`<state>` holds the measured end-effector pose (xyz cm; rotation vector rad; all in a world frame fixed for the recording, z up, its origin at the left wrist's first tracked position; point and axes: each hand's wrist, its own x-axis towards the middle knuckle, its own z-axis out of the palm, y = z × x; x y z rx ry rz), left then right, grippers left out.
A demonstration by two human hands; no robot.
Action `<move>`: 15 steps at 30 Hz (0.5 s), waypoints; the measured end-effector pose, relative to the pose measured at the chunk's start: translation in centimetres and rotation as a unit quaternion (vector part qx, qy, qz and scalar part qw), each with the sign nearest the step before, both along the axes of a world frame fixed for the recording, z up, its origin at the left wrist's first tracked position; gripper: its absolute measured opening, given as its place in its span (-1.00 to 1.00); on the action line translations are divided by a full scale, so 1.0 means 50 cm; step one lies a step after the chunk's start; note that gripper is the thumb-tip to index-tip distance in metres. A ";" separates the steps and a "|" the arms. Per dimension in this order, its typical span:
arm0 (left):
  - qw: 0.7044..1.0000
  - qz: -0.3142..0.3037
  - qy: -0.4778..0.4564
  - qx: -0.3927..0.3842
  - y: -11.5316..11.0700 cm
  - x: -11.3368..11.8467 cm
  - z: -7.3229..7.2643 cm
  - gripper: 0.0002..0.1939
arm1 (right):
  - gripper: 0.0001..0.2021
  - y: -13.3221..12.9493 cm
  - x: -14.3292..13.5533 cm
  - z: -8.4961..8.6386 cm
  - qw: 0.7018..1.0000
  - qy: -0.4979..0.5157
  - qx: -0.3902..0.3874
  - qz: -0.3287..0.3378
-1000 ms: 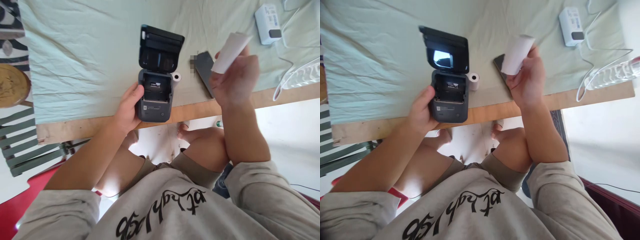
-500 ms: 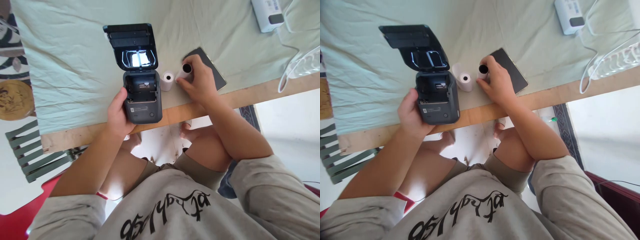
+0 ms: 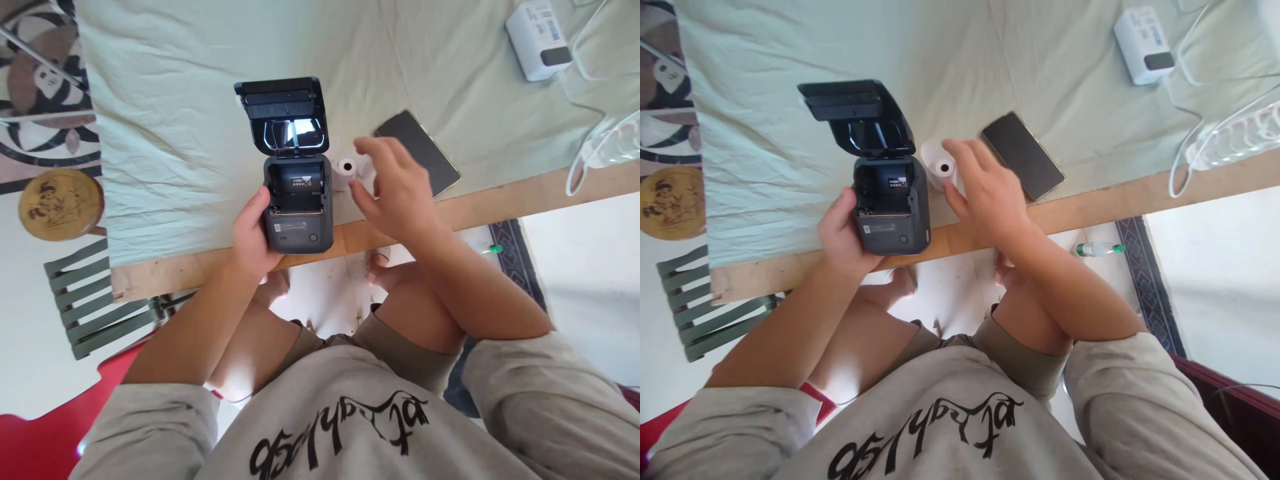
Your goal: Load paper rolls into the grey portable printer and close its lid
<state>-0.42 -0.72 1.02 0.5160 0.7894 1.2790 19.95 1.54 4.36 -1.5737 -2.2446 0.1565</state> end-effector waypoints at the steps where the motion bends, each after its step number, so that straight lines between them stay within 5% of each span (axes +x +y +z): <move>1: 1.000 0.009 0.002 0.000 0.000 0.000 0.001 -0.61 | -0.55 -0.001 -0.010 -0.006 1.000 -0.016 -0.016 0.006; 8: 0.999 0.035 -0.002 -0.017 0.001 0.006 0.015 -0.64 | -0.57 0.019 -0.054 -0.040 0.992 -0.090 -0.076 0.033; 15: 0.999 0.026 -0.033 0.003 0.005 -0.007 0.007 -0.63 | -0.53 0.000 -0.027 -0.034 0.994 0.072 -0.085 0.003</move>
